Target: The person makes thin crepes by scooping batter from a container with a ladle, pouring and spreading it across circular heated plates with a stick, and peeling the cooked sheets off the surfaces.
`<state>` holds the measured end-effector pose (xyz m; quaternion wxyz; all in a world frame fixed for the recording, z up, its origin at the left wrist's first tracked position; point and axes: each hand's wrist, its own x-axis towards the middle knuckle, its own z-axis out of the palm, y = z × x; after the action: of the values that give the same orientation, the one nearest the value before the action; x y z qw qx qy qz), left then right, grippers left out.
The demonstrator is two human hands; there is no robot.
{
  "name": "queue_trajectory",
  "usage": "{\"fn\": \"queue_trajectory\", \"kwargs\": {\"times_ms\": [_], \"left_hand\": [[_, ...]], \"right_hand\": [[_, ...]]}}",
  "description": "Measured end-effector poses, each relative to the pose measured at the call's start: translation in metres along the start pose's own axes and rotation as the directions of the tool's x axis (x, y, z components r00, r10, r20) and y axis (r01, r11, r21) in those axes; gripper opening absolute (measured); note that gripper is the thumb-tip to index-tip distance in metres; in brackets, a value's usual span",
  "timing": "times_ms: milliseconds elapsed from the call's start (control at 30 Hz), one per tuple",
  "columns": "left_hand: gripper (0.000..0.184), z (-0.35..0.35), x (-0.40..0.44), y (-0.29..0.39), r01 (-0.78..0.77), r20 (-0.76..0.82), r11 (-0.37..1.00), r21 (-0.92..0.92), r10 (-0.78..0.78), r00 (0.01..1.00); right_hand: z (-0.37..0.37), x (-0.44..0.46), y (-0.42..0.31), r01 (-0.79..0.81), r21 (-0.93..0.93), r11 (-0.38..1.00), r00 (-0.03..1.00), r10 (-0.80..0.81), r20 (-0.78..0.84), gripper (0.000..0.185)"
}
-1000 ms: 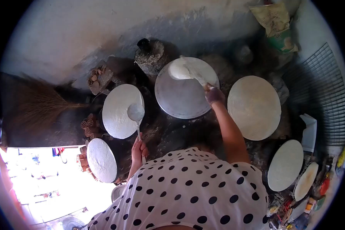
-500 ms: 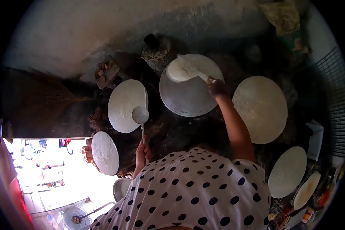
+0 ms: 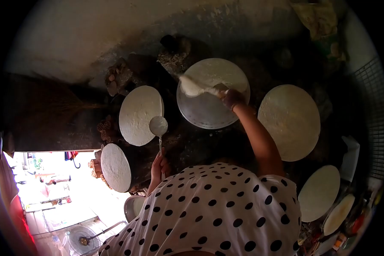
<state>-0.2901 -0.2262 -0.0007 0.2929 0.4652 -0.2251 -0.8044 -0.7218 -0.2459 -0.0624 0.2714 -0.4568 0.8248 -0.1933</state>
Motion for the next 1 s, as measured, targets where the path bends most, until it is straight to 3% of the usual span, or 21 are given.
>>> {"fn": "queue_trajectory", "kwargs": {"times_ms": [133,200,233,300,433,467,500,567,600,667,700,767,833,867,900,967,1000], "left_hand": [[0.036,-0.001,0.003,-0.002,-0.010,0.052,0.999,-0.044,0.012,0.999],[0.035,-0.001,0.001,-0.002,-0.027,0.065,0.997,-0.070,0.032,0.997],[0.036,0.000,0.000,-0.003,-0.041,0.075,0.997,-0.065,0.046,0.996],[0.037,0.001,0.002,-0.003,-0.049,0.082,0.997,-0.067,0.054,0.995],[0.039,0.008,0.004,-0.002,-0.001,0.069,0.996,-0.085,0.007,0.998],[0.040,0.010,0.003,-0.002,0.008,0.078,0.995,-0.096,0.000,0.997],[0.040,0.013,0.003,-0.003,0.007,0.071,0.995,-0.098,0.000,0.997],[0.040,0.015,-0.001,-0.008,-0.018,0.035,0.999,-0.037,0.019,0.999],[0.040,0.013,-0.003,-0.009,-0.018,0.027,0.999,-0.040,0.019,0.999],[0.040,0.012,-0.001,-0.015,-0.013,0.012,0.999,-0.044,0.013,1.000],[0.040,0.012,-0.006,-0.021,-0.021,0.004,0.998,-0.054,0.021,1.000],[0.041,0.012,-0.017,-0.031,-0.112,-0.002,0.992,0.064,0.112,0.994],[0.041,0.021,-0.028,-0.030,-0.052,-0.093,0.999,0.016,0.053,0.994],[0.041,0.023,-0.034,-0.032,-0.004,-0.170,0.999,-0.041,-0.003,0.985],[0.041,0.017,-0.037,-0.037,0.003,-0.191,0.999,-0.042,-0.011,0.982],[0.043,0.001,-0.039,-0.049,-0.002,-0.160,1.000,0.018,0.005,0.987],[0.044,0.003,-0.043,-0.050,-0.007,-0.147,1.000,-0.018,0.005,0.989]], "right_hand": [[0.015,-0.022,0.032,0.035,0.083,0.996,0.986,-0.047,0.157,0.035],[0.018,-0.050,0.057,0.096,0.328,0.940,0.987,-0.046,-0.155,0.035],[0.026,-0.064,0.060,0.034,0.200,0.979,0.920,0.047,-0.390,0.034],[0.040,-0.086,0.054,-0.072,0.090,0.993,0.939,0.098,-0.329,0.032],[0.015,-0.078,0.003,-0.128,0.043,0.991,0.975,0.133,-0.177,0.039],[0.023,-0.050,0.006,-0.340,0.052,0.939,0.927,0.344,-0.151,0.036],[0.024,-0.034,0.012,-0.152,0.086,0.985,0.946,0.170,-0.275,0.034],[0.037,0.009,0.038,-0.006,-0.037,0.999,0.994,0.002,-0.111,0.035],[0.038,0.008,0.049,-0.003,-0.037,0.999,0.995,-0.001,-0.104,0.035],[0.033,0.009,0.063,0.324,0.104,0.940,0.946,-0.322,-0.035,0.035],[0.005,-0.006,0.048,0.166,0.093,0.982,0.976,-0.176,0.124,0.035],[0.005,0.005,0.083,0.357,0.159,0.921,0.933,-0.359,-0.014,0.035],[-0.063,-0.013,0.008,-0.065,0.181,0.981,0.994,0.048,0.096,0.035],[-0.025,0.024,0.036,-0.045,-0.240,0.970,0.996,0.061,0.058,0.034],[-0.021,0.032,0.033,-0.035,-0.282,0.959,0.996,0.055,0.064,0.034],[-0.041,0.013,0.024,0.281,-0.071,0.957,0.943,-0.261,0.208,0.037],[-0.043,0.009,0.031,0.240,-0.074,0.968,0.945,-0.215,0.248,0.039]]}}
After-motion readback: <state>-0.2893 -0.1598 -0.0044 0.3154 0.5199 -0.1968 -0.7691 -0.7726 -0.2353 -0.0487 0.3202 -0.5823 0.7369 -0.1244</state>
